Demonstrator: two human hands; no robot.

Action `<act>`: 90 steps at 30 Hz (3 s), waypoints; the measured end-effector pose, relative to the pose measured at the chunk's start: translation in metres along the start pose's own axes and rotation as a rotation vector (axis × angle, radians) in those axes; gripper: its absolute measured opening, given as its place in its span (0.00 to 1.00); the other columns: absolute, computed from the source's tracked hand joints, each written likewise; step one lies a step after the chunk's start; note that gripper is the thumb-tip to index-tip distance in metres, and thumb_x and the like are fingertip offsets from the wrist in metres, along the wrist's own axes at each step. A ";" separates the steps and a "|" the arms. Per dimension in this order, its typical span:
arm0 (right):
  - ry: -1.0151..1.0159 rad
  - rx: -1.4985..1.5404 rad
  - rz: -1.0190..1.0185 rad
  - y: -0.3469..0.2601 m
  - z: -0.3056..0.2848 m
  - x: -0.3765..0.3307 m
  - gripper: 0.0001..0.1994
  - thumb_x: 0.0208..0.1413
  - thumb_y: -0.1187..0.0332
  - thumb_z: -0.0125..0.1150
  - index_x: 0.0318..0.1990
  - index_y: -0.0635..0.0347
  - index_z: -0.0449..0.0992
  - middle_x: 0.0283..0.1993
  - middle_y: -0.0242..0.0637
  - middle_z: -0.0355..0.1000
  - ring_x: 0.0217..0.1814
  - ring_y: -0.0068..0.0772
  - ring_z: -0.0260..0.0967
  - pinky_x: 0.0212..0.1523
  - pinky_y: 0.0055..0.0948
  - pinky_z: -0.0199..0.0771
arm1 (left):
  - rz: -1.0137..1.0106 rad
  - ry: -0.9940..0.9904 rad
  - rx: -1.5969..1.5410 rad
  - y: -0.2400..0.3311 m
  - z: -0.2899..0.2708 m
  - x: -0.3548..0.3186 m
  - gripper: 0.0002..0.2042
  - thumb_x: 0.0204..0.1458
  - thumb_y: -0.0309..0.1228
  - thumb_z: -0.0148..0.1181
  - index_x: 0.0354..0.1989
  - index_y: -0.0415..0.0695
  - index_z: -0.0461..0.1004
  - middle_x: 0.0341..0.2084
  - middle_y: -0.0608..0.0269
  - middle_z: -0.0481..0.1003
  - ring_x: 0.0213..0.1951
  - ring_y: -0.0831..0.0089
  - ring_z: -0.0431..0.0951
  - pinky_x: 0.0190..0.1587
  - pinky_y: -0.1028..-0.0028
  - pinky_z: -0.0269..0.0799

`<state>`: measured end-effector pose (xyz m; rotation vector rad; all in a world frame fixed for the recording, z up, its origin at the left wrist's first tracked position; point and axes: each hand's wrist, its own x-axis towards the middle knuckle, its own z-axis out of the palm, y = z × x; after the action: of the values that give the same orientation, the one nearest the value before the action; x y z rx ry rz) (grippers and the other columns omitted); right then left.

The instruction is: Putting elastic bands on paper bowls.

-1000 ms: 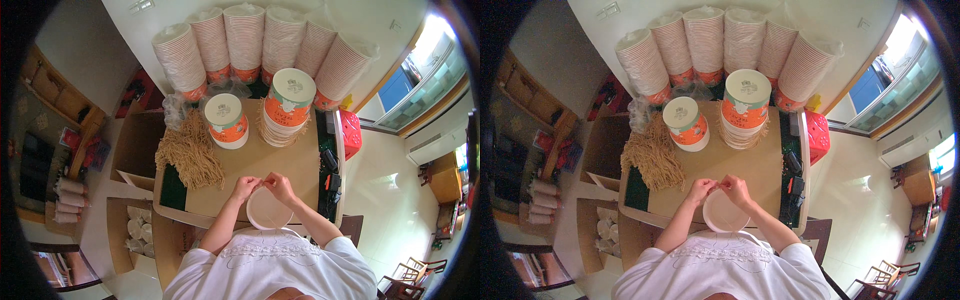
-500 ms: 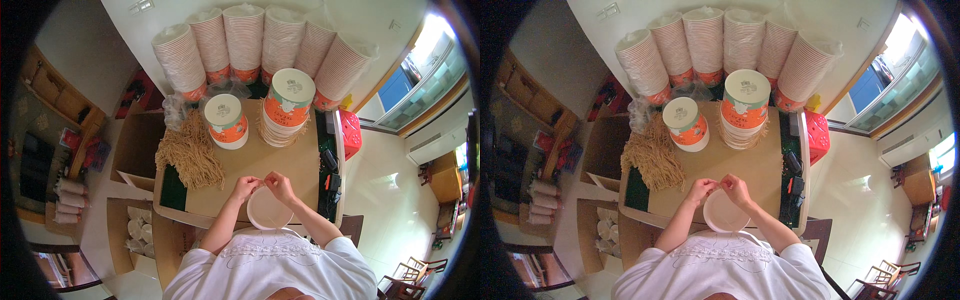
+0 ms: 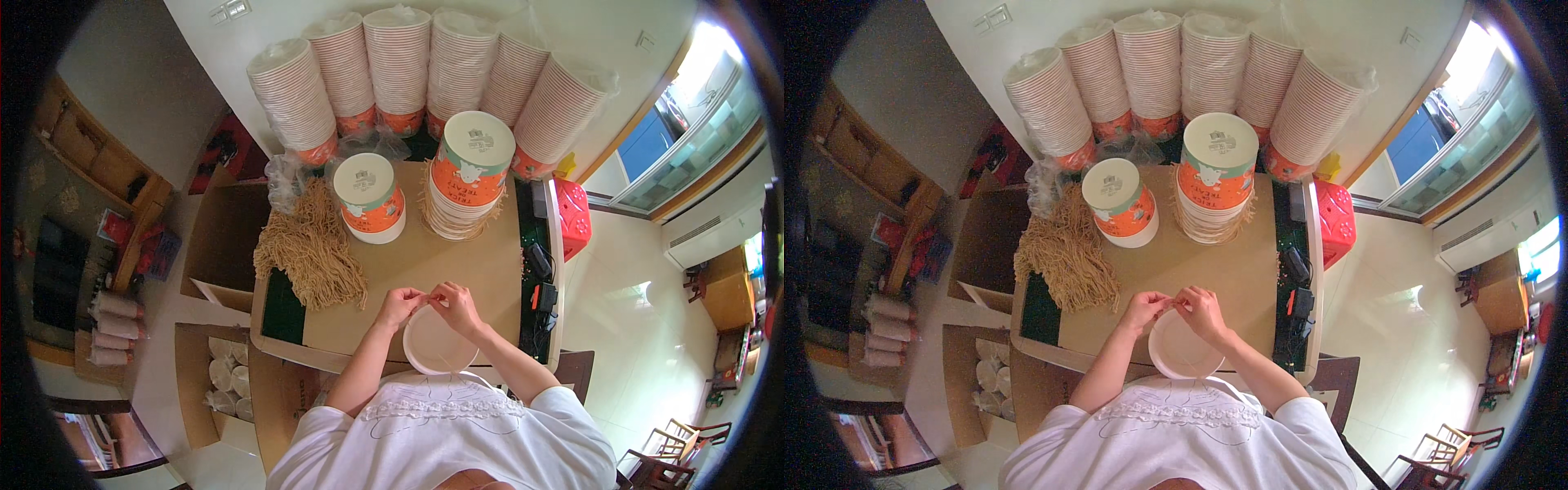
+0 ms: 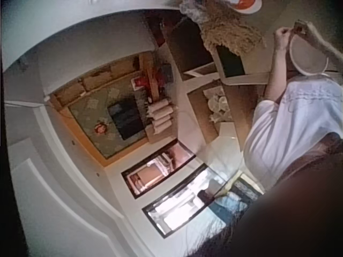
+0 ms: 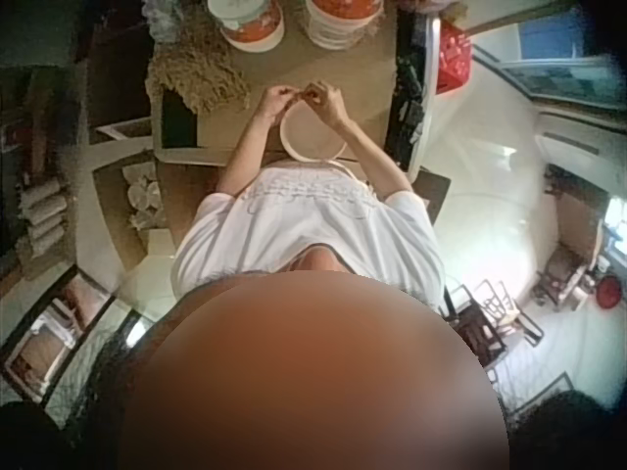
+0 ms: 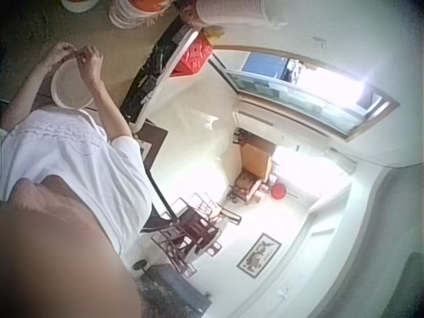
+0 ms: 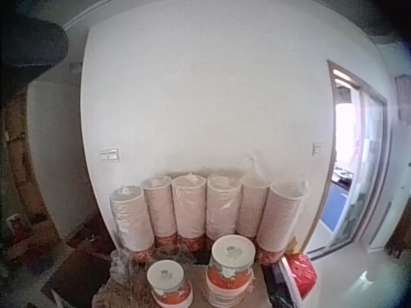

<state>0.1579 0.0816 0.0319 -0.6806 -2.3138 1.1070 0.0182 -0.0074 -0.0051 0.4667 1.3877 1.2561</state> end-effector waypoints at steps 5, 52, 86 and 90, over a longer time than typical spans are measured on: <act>-0.009 0.017 0.041 0.000 0.000 0.001 0.04 0.41 0.76 0.60 0.24 0.65 0.71 0.25 0.40 0.70 0.27 0.37 0.70 0.30 0.29 0.73 | 0.014 -0.030 0.061 -0.002 -0.002 0.002 0.04 0.47 0.30 0.59 0.29 0.44 0.76 0.16 0.76 0.68 0.18 0.87 0.63 0.21 0.85 0.56; -0.017 0.147 0.204 0.001 -0.001 -0.003 0.04 0.44 0.73 0.61 0.27 0.63 0.74 0.25 0.38 0.72 0.28 0.31 0.69 0.30 0.26 0.69 | 0.014 -0.039 0.021 0.002 0.000 -0.003 0.04 0.48 0.29 0.56 0.28 0.43 0.75 0.18 0.75 0.70 0.19 0.87 0.64 0.21 0.85 0.57; 0.236 -0.355 -0.129 -0.014 0.009 -0.013 0.03 0.41 0.70 0.60 0.25 0.53 0.73 0.29 0.31 0.68 0.37 0.33 0.64 0.52 0.42 0.55 | -0.159 -0.097 -0.328 -0.005 -0.002 0.002 0.04 0.49 0.25 0.54 0.30 0.39 0.75 0.23 0.67 0.73 0.25 0.82 0.71 0.28 0.85 0.66; 0.238 -0.353 -0.096 -0.019 0.010 -0.017 0.03 0.41 0.72 0.59 0.26 0.54 0.73 0.30 0.31 0.69 0.38 0.34 0.64 0.51 0.42 0.55 | -0.133 -0.039 -0.370 -0.008 0.002 0.003 0.05 0.49 0.27 0.55 0.30 0.40 0.75 0.21 0.68 0.74 0.21 0.83 0.71 0.23 0.85 0.66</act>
<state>0.1598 0.0551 0.0381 -0.7730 -2.3234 0.5440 0.0226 -0.0069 -0.0128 0.1401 1.1014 1.3483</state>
